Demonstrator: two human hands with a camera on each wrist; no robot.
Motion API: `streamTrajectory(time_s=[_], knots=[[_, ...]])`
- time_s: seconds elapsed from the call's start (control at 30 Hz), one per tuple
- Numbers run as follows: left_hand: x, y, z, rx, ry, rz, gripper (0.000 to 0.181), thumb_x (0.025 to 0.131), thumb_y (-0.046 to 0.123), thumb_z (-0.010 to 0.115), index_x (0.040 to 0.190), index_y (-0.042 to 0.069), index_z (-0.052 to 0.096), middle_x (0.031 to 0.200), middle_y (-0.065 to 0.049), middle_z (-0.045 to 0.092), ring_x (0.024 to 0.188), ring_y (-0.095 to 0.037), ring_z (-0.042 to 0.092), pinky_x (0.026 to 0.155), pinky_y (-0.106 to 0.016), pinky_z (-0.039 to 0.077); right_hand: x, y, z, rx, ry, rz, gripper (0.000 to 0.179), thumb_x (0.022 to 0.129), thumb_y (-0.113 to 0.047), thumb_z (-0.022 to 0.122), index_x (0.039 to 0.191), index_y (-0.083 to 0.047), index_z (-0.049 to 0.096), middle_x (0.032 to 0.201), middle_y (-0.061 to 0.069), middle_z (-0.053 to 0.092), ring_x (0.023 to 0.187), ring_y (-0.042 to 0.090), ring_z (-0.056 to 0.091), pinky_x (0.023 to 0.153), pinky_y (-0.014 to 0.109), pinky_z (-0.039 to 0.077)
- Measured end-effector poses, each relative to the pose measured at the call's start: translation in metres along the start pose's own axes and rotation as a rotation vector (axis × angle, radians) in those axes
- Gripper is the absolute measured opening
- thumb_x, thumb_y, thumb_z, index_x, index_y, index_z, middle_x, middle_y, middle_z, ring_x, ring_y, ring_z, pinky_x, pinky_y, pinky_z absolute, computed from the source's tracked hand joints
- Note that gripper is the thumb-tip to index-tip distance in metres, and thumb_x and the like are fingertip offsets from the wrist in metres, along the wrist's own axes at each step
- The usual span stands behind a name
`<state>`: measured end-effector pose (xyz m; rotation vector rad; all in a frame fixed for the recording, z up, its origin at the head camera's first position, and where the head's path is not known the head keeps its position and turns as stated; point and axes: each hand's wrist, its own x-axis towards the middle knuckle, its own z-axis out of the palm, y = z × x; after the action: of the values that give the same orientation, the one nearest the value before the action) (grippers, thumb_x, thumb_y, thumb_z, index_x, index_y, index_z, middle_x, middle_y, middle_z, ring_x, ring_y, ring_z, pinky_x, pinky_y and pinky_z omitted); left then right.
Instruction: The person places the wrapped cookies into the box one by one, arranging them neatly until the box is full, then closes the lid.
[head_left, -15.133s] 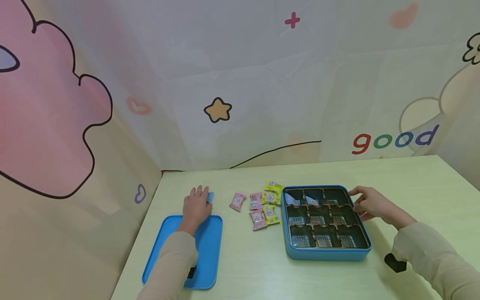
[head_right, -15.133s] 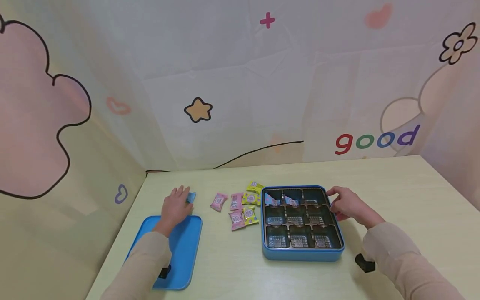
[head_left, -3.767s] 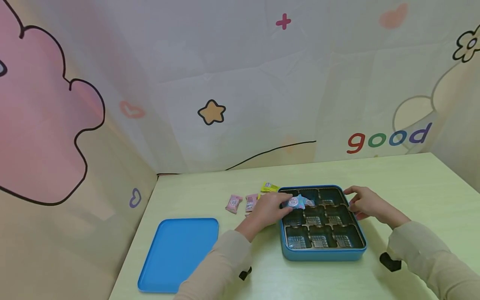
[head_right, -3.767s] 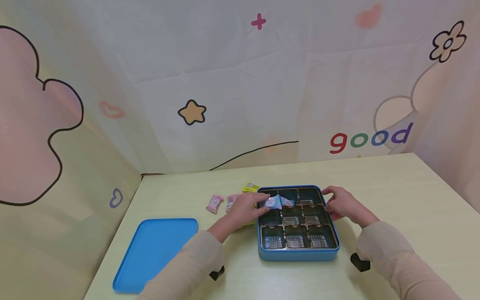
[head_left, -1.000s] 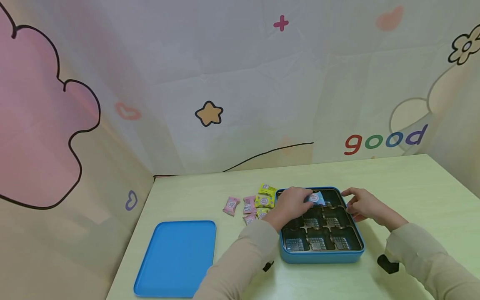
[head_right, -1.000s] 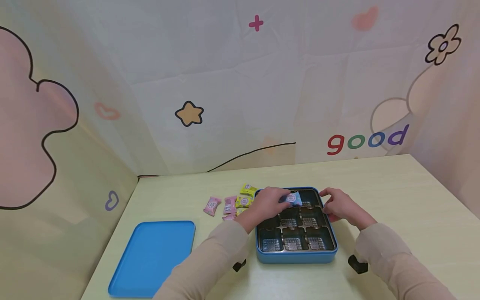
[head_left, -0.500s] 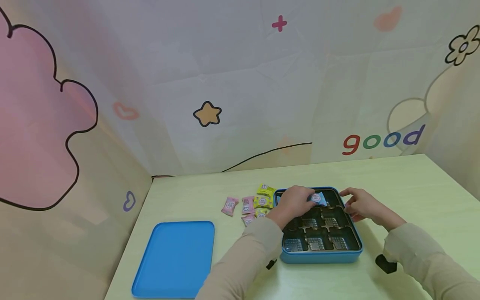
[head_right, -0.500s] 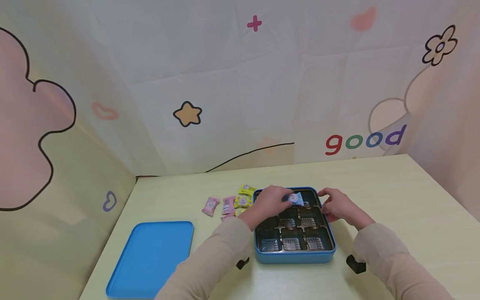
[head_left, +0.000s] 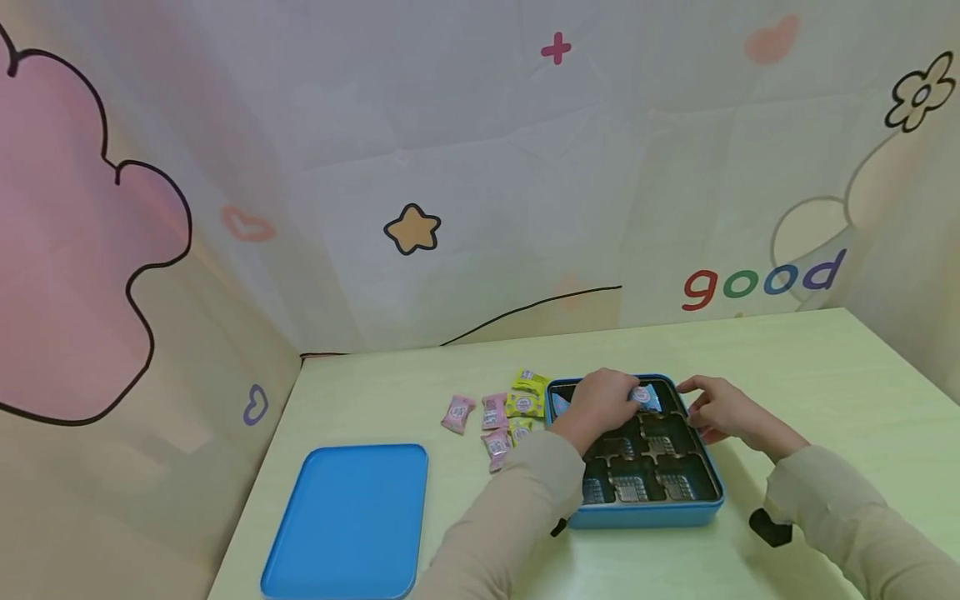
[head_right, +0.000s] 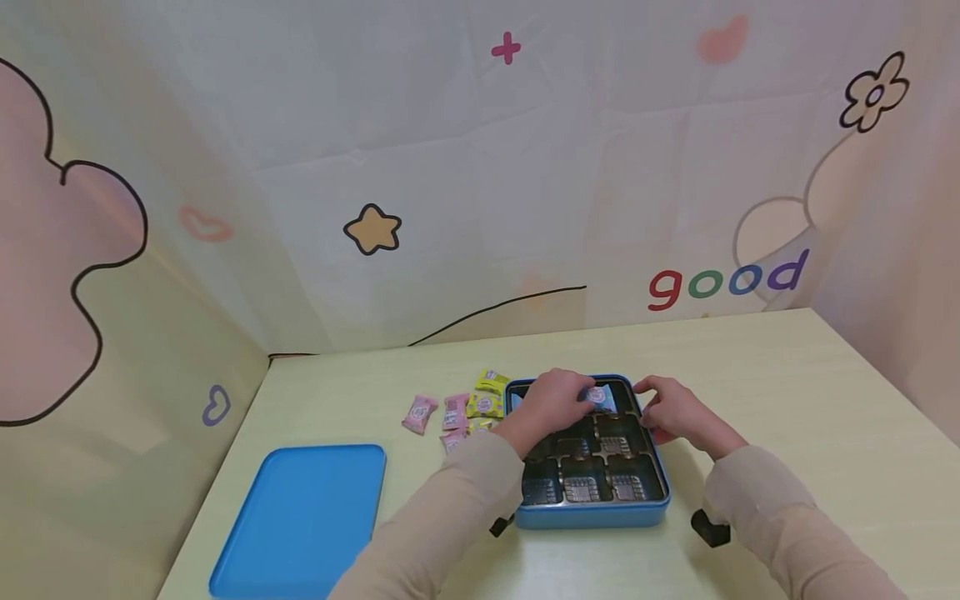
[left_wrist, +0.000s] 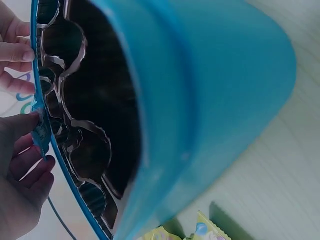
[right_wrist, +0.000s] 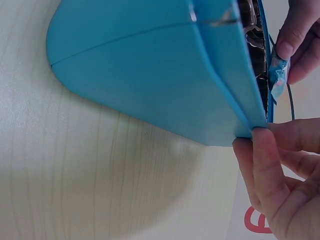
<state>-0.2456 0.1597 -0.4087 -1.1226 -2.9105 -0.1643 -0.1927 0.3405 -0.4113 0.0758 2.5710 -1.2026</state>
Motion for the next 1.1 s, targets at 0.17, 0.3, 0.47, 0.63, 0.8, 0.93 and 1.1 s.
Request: streamTrajectory(time_s=[0.17, 0.3, 0.47, 0.63, 0.8, 0.93, 1.1], knots=[[0.003, 0.003, 0.001, -0.005, -0.028, -0.033, 0.018, 0.088, 0.033, 0.051, 0.102, 0.029, 0.061, 0.094, 0.014, 0.062, 0.083, -0.003, 0.057, 0.061, -0.018, 0.042, -0.002, -0.003, 0.0, 0.008, -0.002, 0.001, 0.047, 0.082, 0.002, 0.048, 0.125, 0.012, 0.031, 0.089, 0.02, 0.052, 0.067, 0.017, 0.055, 0.06, 0.034, 0.053], [0.004, 0.005, 0.0, -0.017, -0.04, -0.049, 0.021, 0.088, 0.034, 0.05, 0.107, 0.029, 0.06, 0.097, 0.013, 0.063, 0.086, -0.004, 0.058, 0.064, -0.018, 0.045, -0.002, -0.003, 0.0, 0.001, 0.001, 0.005, 0.047, 0.082, 0.002, 0.048, 0.124, 0.012, 0.031, 0.089, 0.02, 0.052, 0.066, 0.017, 0.054, 0.059, 0.034, 0.053], [0.007, 0.009, 0.003, -0.032, -0.049, -0.078, 0.025, 0.088, 0.035, 0.05, 0.112, 0.029, 0.058, 0.103, 0.013, 0.062, 0.09, -0.004, 0.058, 0.067, -0.02, 0.047, -0.002, -0.002, 0.0, -0.005, 0.008, 0.001, 0.047, 0.081, 0.002, 0.048, 0.124, 0.012, 0.032, 0.089, 0.02, 0.053, 0.067, 0.017, 0.055, 0.059, 0.034, 0.053], [0.01, 0.012, 0.009, -0.038, -0.042, -0.09, 0.028, 0.088, 0.036, 0.05, 0.115, 0.03, 0.057, 0.106, 0.013, 0.061, 0.09, -0.004, 0.058, 0.066, -0.02, 0.048, -0.002, -0.001, 0.001, -0.005, 0.007, -0.002, 0.047, 0.082, 0.002, 0.048, 0.125, 0.012, 0.032, 0.089, 0.02, 0.052, 0.067, 0.017, 0.054, 0.06, 0.034, 0.053], [0.012, 0.014, 0.013, -0.037, -0.018, -0.104, 0.028, 0.087, 0.036, 0.052, 0.115, 0.031, 0.057, 0.103, 0.014, 0.062, 0.088, -0.004, 0.058, 0.063, -0.02, 0.048, -0.003, -0.002, 0.001, -0.001, 0.008, -0.01, 0.046, 0.082, 0.003, 0.047, 0.124, 0.012, 0.032, 0.088, 0.019, 0.052, 0.067, 0.017, 0.054, 0.059, 0.034, 0.053], [0.012, 0.015, 0.015, -0.029, -0.027, -0.113, 0.03, 0.088, 0.037, 0.051, 0.117, 0.032, 0.056, 0.107, 0.015, 0.061, 0.093, -0.004, 0.058, 0.067, -0.02, 0.049, -0.002, -0.001, 0.001, 0.004, 0.007, -0.01, 0.046, 0.082, 0.002, 0.048, 0.124, 0.012, 0.032, 0.088, 0.019, 0.052, 0.066, 0.017, 0.054, 0.059, 0.034, 0.053], [0.011, 0.015, 0.014, -0.033, -0.051, -0.112, 0.034, 0.086, 0.042, 0.051, 0.119, 0.033, 0.054, 0.11, 0.015, 0.06, 0.096, -0.004, 0.057, 0.069, -0.021, 0.049, -0.002, 0.0, 0.001, 0.002, 0.01, -0.008, 0.046, 0.082, 0.002, 0.048, 0.124, 0.012, 0.032, 0.089, 0.019, 0.052, 0.066, 0.017, 0.055, 0.059, 0.034, 0.053]])
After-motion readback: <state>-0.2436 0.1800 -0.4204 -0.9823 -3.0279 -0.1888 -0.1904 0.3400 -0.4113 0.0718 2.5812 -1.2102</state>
